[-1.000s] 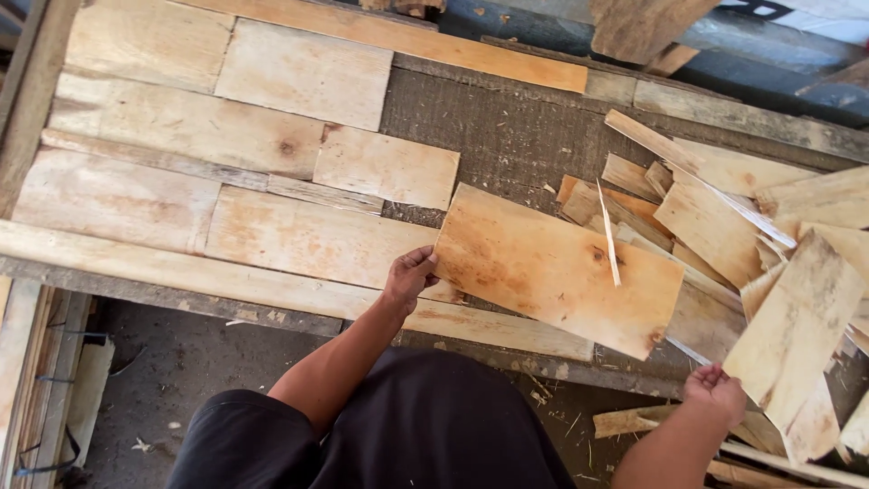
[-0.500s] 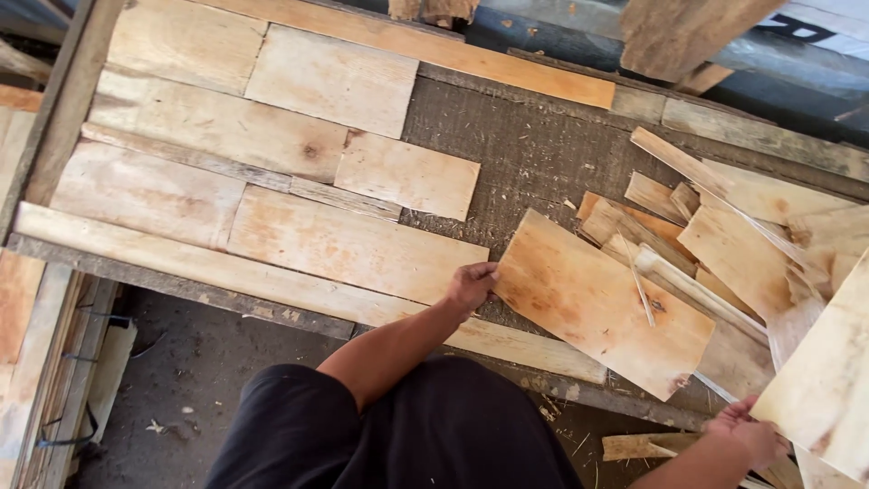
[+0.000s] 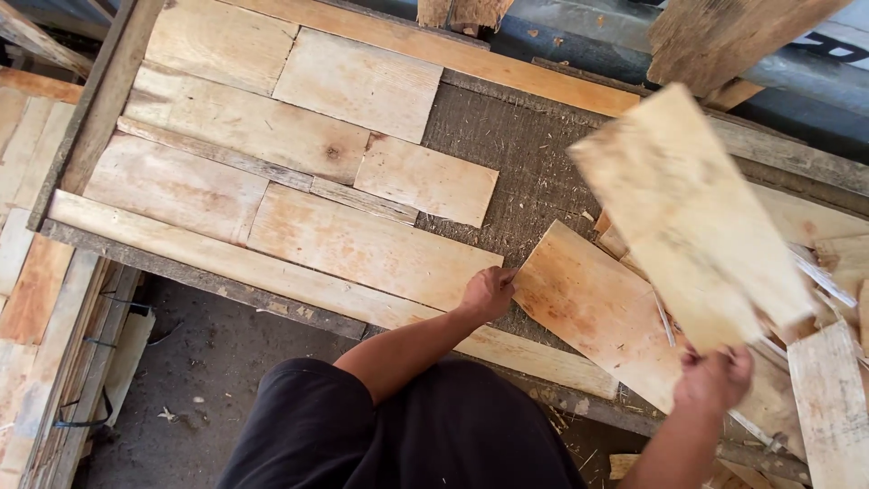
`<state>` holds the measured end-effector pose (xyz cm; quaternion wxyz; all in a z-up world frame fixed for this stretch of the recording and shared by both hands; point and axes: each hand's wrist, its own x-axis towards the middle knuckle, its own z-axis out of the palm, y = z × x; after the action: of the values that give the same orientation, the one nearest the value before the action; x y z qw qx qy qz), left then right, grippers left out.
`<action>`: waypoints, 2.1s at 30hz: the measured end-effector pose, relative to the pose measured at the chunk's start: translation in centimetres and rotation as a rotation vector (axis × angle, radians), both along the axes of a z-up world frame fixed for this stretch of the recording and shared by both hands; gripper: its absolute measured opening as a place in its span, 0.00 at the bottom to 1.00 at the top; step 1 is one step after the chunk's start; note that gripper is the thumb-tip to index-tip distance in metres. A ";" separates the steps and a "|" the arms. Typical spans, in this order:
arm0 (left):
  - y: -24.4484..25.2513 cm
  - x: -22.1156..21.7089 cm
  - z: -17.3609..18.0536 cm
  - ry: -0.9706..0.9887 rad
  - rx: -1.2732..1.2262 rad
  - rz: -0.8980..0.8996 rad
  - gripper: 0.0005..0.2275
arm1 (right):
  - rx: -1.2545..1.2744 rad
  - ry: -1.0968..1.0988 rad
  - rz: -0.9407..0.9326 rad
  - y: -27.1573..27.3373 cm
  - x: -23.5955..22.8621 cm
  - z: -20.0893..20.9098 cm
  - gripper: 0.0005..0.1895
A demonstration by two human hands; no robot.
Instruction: The recorder is selecting, fitting, and trimming thin wood veneers to cover a larger wooden panel on a workbench.
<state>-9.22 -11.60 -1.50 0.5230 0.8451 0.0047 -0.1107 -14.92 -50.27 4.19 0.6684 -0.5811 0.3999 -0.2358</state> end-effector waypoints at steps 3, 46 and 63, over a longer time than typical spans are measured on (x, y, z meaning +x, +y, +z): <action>0.5 0.0 1.5 0.024 0.022 -0.009 0.13 | 0.011 0.081 0.079 4.4 2.1 1.2 0.15; -2.2 2.9 -3.6 0.057 -0.177 0.125 0.12 | 0.101 0.029 -0.013 -0.5 -1.7 -6.4 0.11; -3.9 4.8 -4.1 0.457 -0.460 0.192 0.07 | 0.445 -0.126 -0.435 -6.9 -6.6 -7.8 0.08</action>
<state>-4.39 -15.52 -5.64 0.6935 0.6539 0.1765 -0.2457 -21.53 -57.20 -3.64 0.7364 -0.3057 0.5146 -0.3153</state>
